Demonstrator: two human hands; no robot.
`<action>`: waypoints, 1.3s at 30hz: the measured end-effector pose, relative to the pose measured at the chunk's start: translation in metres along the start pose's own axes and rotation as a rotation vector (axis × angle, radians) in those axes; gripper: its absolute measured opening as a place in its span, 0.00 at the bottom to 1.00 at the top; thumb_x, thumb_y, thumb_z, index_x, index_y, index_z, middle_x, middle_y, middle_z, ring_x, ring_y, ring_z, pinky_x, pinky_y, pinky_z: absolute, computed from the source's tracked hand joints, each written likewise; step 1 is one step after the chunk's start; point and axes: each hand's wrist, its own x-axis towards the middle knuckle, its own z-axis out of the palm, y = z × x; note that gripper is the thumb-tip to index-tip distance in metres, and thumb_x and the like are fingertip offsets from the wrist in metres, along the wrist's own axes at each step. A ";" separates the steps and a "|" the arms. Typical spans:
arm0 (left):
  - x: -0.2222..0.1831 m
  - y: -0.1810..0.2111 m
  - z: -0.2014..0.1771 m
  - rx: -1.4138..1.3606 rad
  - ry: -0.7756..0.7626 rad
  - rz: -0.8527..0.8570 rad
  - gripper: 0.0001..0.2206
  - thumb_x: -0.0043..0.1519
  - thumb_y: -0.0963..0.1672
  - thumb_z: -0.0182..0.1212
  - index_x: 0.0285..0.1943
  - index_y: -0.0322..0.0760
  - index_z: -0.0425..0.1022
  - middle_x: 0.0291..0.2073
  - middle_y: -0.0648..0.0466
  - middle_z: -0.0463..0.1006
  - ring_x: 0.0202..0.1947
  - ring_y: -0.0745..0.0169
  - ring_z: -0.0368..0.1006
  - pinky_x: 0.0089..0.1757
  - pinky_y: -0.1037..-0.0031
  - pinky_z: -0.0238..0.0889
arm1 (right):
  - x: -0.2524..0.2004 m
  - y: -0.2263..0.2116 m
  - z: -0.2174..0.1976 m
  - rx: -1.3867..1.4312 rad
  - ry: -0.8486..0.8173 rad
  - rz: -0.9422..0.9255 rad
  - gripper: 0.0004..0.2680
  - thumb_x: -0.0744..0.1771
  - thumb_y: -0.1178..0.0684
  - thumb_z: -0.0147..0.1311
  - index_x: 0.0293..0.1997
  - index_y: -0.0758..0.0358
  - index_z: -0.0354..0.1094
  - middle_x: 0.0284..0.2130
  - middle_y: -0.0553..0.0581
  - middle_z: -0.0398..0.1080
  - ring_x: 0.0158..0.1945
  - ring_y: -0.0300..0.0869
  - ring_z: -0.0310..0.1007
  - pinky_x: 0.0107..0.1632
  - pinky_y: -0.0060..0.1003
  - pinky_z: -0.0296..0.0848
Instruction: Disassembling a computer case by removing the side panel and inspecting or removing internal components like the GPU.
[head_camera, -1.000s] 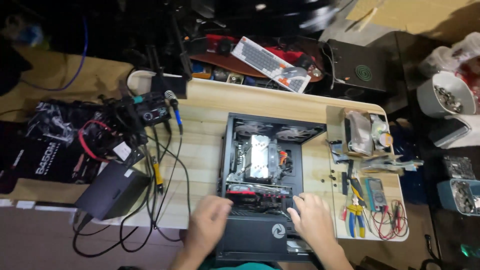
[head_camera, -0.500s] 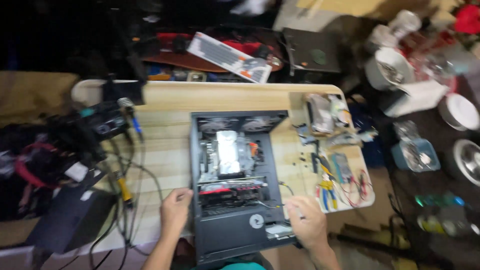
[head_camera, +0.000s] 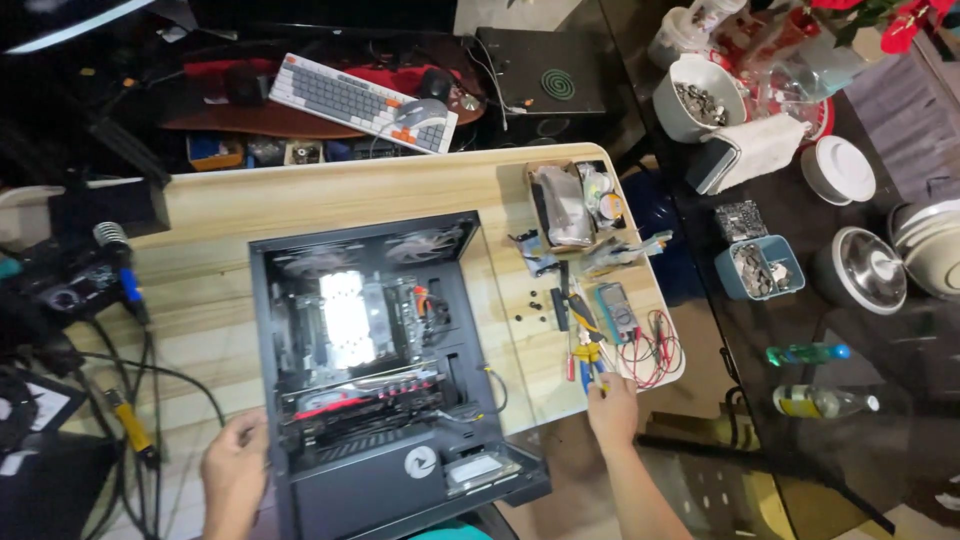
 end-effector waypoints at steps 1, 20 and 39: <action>-0.005 0.005 0.001 0.001 0.004 -0.004 0.08 0.70 0.40 0.64 0.53 0.35 0.88 0.45 0.52 0.89 0.47 0.64 0.79 0.52 0.73 0.67 | 0.005 0.007 0.002 -0.001 -0.005 -0.003 0.14 0.69 0.45 0.57 0.60 0.52 0.78 0.59 0.60 0.70 0.58 0.59 0.77 0.60 0.54 0.75; -0.003 -0.016 0.029 -0.086 0.163 -0.044 0.10 0.68 0.46 0.66 0.51 0.38 0.90 0.42 0.54 0.91 0.46 0.65 0.82 0.52 0.74 0.71 | 0.136 -0.060 0.021 -0.374 0.027 -0.470 0.21 0.70 0.37 0.54 0.67 0.58 0.73 0.52 0.69 0.79 0.58 0.67 0.79 0.58 0.61 0.77; -0.015 0.005 0.036 -0.044 0.110 -0.023 0.09 0.65 0.45 0.65 0.50 0.49 0.89 0.37 0.60 0.90 0.34 0.67 0.82 0.39 0.76 0.71 | -0.058 -0.183 -0.192 0.212 0.680 -0.954 0.26 0.72 0.68 0.73 0.78 0.95 0.63 0.61 0.92 0.69 0.57 0.76 0.77 0.57 0.63 0.83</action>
